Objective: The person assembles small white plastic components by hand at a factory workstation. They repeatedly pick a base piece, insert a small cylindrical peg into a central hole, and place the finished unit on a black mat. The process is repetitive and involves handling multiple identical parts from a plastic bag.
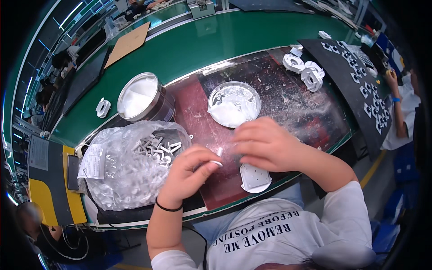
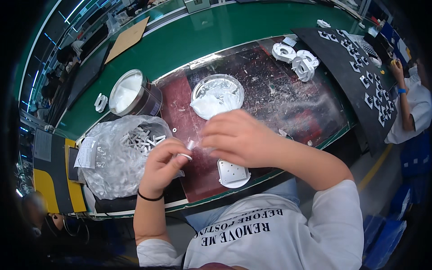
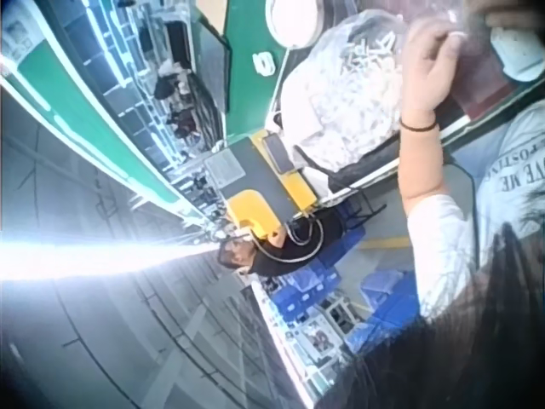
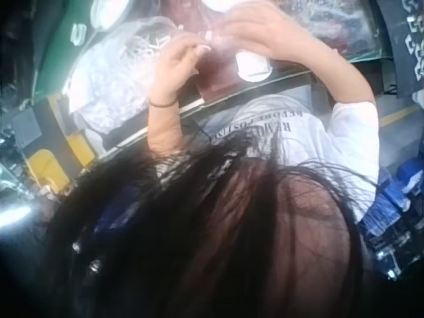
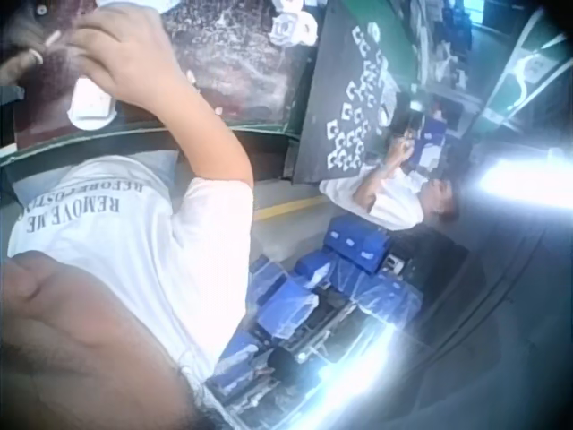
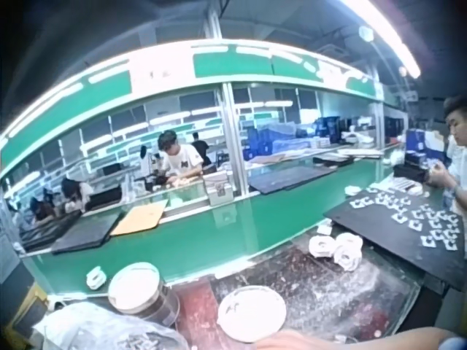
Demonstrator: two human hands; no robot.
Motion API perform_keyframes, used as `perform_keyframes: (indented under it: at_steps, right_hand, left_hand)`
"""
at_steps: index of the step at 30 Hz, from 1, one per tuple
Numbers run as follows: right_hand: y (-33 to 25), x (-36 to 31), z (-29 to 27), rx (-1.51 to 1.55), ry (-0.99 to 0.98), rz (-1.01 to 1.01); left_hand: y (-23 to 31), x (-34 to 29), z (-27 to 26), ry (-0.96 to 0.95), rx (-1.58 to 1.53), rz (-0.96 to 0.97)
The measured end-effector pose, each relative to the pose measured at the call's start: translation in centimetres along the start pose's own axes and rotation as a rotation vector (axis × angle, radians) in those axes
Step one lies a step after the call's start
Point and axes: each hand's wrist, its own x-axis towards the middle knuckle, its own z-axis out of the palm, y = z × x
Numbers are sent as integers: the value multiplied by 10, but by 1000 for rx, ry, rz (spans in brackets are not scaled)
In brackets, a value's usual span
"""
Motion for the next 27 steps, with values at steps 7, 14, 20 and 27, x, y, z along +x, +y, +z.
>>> perform_keyframes:
  at_steps: [7, 14, 20, 27]
  right_hand:
    - [5, 2, 14, 133, -21, -13]
    - [6, 4, 14, 155, 0, -80]
    - [50, 5, -10, -163, 71, -24]
    - [133, 8, -32, -502, -66, 46]
  left_hand:
    - [-7, 0, 10, -91, -301, -45]
    - [-17, -2, 21, -121, -427, -54]
    - [-19, -3, 38, 175, -550, -149]
    - [-32, -1, 32, 150, -295, -134]
